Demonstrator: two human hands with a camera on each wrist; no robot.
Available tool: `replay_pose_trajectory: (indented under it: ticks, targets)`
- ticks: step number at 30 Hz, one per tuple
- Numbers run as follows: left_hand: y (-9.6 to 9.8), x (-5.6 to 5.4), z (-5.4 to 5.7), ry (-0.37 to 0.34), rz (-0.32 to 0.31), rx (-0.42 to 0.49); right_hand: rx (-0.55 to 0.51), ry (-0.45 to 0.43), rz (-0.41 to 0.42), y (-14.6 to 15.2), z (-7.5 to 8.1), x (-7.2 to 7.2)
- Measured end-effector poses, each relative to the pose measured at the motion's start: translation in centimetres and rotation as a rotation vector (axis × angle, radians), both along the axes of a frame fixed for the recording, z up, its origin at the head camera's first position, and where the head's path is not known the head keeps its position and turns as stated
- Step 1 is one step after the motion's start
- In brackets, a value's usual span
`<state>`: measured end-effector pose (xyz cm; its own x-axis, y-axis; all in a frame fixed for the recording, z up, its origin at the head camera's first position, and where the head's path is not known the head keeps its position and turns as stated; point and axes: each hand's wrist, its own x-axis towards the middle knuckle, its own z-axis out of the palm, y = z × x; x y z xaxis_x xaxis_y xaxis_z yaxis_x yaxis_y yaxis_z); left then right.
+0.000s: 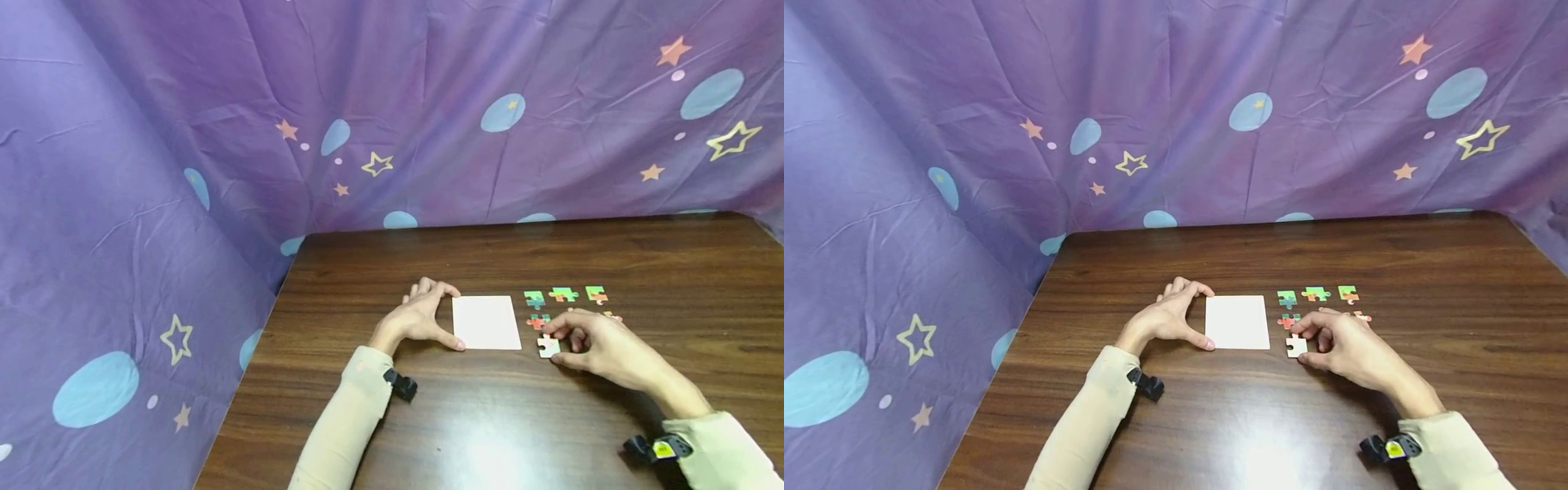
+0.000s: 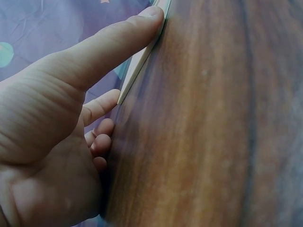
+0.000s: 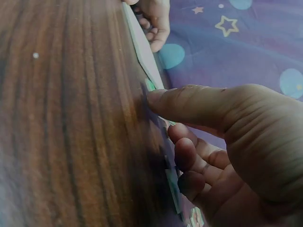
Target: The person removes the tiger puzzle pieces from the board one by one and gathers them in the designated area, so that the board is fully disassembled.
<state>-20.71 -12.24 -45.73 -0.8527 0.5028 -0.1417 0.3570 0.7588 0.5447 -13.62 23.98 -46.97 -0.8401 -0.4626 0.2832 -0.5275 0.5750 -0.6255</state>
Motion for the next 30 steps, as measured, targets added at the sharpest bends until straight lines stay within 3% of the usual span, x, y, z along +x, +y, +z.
replay_pose_trajectory:
  ticks: [7, 30]
  targets:
    - [-0.04, -0.01, 0.08, -0.004, -0.004, 0.011, 0.063, -0.011, -0.039, -0.14, 0.05, 0.00]
    - [0.09, -0.04, -0.24, 0.014, 0.001, -0.001, 0.087, 0.005, -0.037, -0.17, 0.01, 0.08]
